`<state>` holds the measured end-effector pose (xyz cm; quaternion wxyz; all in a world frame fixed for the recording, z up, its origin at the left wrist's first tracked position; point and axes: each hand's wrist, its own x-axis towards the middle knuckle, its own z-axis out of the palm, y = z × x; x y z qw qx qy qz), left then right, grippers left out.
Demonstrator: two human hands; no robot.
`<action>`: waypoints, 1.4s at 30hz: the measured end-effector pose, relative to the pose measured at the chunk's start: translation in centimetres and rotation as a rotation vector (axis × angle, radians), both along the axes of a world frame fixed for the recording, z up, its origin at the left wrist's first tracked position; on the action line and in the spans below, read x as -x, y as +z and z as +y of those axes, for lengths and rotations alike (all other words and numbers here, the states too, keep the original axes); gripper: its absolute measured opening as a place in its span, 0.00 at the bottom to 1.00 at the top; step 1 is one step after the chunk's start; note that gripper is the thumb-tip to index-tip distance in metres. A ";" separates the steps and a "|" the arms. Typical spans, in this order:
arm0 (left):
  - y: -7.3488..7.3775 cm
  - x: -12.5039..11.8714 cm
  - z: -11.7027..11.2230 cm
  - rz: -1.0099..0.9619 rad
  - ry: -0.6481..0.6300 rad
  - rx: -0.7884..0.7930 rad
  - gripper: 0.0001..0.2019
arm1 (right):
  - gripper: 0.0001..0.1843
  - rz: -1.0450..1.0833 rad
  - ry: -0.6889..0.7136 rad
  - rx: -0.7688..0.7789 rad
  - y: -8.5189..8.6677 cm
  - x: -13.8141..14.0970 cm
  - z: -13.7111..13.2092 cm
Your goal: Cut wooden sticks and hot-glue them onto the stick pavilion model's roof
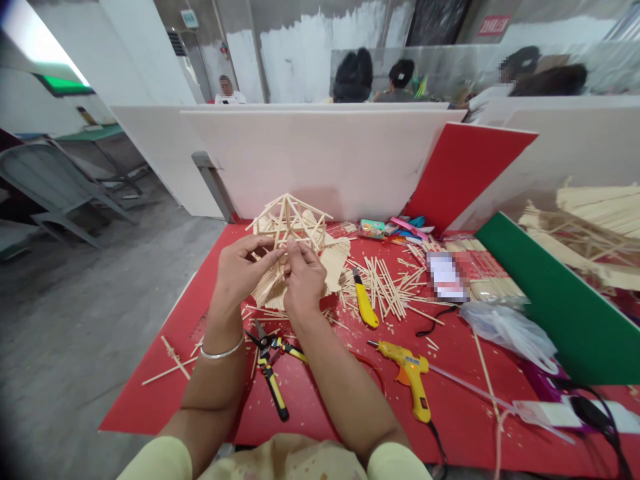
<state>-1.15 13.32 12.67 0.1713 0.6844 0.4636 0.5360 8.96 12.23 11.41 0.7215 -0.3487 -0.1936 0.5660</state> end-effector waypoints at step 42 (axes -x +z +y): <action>0.1 -0.5 -0.2 0.022 0.014 -0.016 0.05 | 0.20 -0.030 -0.009 0.002 0.5 -0.1 -0.1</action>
